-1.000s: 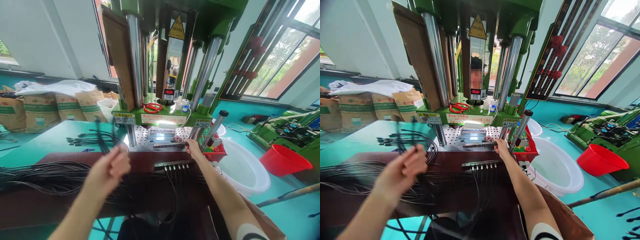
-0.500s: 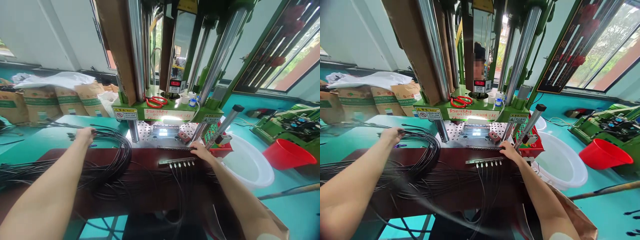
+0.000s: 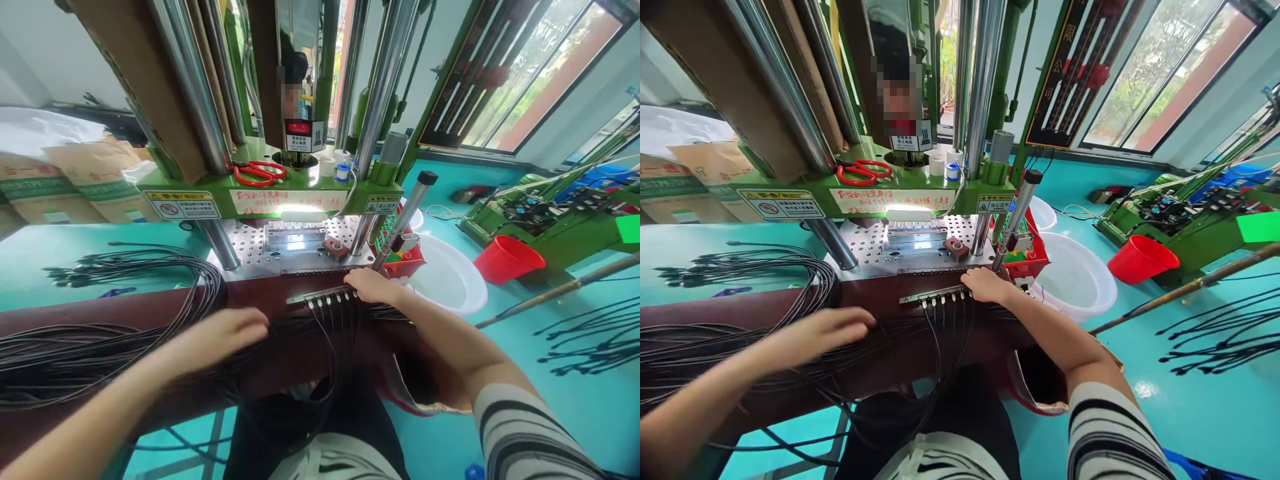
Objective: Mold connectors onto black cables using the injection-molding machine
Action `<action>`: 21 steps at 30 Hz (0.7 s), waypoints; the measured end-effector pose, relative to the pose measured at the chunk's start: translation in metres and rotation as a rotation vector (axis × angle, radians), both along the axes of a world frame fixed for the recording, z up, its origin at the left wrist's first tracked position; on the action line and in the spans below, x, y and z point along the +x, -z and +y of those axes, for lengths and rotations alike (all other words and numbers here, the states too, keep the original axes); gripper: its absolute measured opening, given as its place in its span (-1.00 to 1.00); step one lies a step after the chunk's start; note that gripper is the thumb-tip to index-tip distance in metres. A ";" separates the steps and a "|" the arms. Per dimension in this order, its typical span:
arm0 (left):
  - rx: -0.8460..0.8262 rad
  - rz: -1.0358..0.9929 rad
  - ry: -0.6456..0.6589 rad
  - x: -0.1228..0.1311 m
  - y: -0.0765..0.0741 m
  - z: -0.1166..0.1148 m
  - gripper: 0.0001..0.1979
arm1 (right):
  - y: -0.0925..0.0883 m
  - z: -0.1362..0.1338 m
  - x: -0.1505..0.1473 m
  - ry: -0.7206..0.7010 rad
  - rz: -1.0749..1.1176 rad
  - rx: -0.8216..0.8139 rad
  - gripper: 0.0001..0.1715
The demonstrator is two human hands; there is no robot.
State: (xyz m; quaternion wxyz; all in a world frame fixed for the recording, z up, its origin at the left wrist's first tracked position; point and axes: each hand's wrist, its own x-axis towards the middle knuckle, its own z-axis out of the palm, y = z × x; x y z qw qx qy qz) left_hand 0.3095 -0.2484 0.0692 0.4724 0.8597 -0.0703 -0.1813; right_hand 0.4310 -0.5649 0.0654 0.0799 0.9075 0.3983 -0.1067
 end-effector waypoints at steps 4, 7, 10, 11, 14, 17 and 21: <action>-0.014 -0.211 0.099 -0.037 0.020 -0.077 -0.71 | -0.022 0.009 0.005 0.033 0.058 -0.043 -0.77; 0.055 -0.332 0.060 -0.042 0.030 -0.101 -0.68 | -0.039 0.013 0.005 0.095 0.069 -0.022 -0.78; 0.124 -0.349 0.101 -0.035 0.033 -0.112 -0.64 | -0.054 0.016 0.004 0.157 0.059 0.049 -0.77; 0.113 -0.327 0.108 -0.031 0.032 -0.114 -0.63 | -0.058 0.016 0.005 0.171 0.054 0.084 -0.76; -0.020 -0.139 0.065 -0.017 0.028 -0.123 -0.61 | -0.068 0.019 0.016 0.199 0.054 0.206 -0.68; -0.274 0.108 -0.008 -0.001 0.021 -0.131 -0.58 | -0.069 0.027 0.038 0.231 0.072 0.323 -0.66; -0.673 0.428 -0.173 0.022 0.014 -0.137 -0.68 | -0.058 0.045 0.073 0.301 0.125 0.455 -0.83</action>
